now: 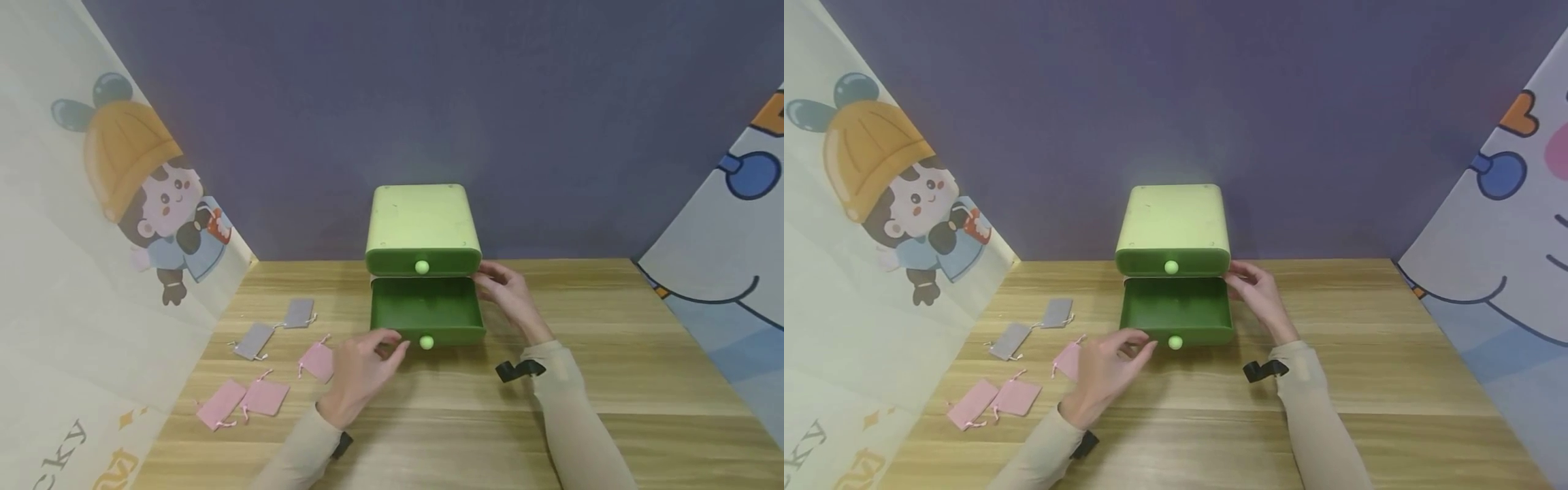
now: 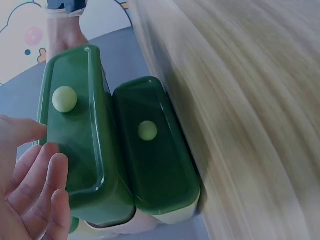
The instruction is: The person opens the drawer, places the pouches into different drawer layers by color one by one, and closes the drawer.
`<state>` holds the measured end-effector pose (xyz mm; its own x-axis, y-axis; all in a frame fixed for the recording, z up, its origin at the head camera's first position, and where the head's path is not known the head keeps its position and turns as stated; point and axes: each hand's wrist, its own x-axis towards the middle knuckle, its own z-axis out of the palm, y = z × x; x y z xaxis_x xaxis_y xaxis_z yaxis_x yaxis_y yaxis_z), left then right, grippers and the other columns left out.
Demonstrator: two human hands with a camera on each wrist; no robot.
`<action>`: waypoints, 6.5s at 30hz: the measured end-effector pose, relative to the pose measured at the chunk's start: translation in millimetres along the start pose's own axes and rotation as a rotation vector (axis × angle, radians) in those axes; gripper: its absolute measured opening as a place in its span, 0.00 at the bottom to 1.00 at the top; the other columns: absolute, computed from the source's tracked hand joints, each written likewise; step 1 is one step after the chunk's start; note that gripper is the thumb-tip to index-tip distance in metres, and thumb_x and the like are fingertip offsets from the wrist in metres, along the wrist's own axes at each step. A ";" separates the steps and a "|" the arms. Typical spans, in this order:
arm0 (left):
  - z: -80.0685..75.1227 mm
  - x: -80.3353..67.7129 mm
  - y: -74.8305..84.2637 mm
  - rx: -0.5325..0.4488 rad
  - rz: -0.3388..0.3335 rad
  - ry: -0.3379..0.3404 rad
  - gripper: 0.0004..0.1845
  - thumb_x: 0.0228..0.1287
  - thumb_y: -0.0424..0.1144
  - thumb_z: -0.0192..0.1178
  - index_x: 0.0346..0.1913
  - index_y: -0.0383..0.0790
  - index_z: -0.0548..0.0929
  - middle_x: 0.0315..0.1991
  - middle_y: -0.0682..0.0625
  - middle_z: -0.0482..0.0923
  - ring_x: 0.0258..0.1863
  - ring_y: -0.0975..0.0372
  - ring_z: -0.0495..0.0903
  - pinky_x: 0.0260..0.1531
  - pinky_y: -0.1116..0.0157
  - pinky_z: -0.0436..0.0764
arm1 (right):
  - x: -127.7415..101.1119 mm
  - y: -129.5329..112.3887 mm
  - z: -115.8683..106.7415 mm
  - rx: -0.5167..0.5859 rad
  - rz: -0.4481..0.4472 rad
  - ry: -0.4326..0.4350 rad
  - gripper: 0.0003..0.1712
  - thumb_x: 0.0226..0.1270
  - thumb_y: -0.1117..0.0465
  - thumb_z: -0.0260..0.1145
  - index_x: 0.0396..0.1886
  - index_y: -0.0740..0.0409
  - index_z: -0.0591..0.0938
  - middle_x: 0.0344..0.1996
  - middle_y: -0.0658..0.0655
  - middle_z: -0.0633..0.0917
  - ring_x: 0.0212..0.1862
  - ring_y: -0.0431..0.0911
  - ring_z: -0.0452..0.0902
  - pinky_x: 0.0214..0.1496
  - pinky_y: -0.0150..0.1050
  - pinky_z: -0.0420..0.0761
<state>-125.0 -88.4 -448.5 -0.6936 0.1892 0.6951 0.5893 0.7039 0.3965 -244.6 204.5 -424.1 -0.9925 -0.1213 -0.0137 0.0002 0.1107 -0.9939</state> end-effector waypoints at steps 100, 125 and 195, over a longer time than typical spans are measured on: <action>-82.9 -46.7 -91.6 0.369 -0.478 -0.522 0.06 0.62 0.35 0.71 0.40 0.39 0.94 0.32 0.47 0.87 0.17 0.64 0.67 0.17 0.66 0.64 | 6.1 7.7 2.0 -0.003 0.028 0.006 0.32 0.79 0.57 0.66 0.78 0.63 0.72 0.72 0.66 0.76 0.57 0.37 0.80 0.65 0.45 0.85; -94.4 -40.2 -93.6 0.326 -0.510 -0.419 0.12 0.73 0.41 0.68 0.53 0.41 0.92 0.17 0.52 0.73 0.14 0.64 0.63 0.13 0.67 0.62 | 5.6 7.3 -0.3 -0.004 0.038 -0.001 0.33 0.80 0.55 0.66 0.78 0.61 0.72 0.72 0.65 0.75 0.56 0.36 0.81 0.62 0.40 0.86; -92.0 -11.2 -82.2 0.282 -0.223 -0.013 0.06 0.62 0.41 0.78 0.37 0.45 0.93 0.23 0.53 0.86 0.14 0.73 0.68 0.15 0.71 0.66 | 3.7 6.9 2.6 -0.007 0.051 -0.001 0.34 0.80 0.53 0.66 0.79 0.60 0.71 0.74 0.65 0.74 0.69 0.51 0.76 0.73 0.54 0.79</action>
<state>-127.5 -211.4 -433.7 -0.7982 0.0171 0.6021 0.2866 0.8899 0.3548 -247.9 202.3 -431.3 -0.9912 -0.1158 -0.0649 0.0504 0.1240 -0.9910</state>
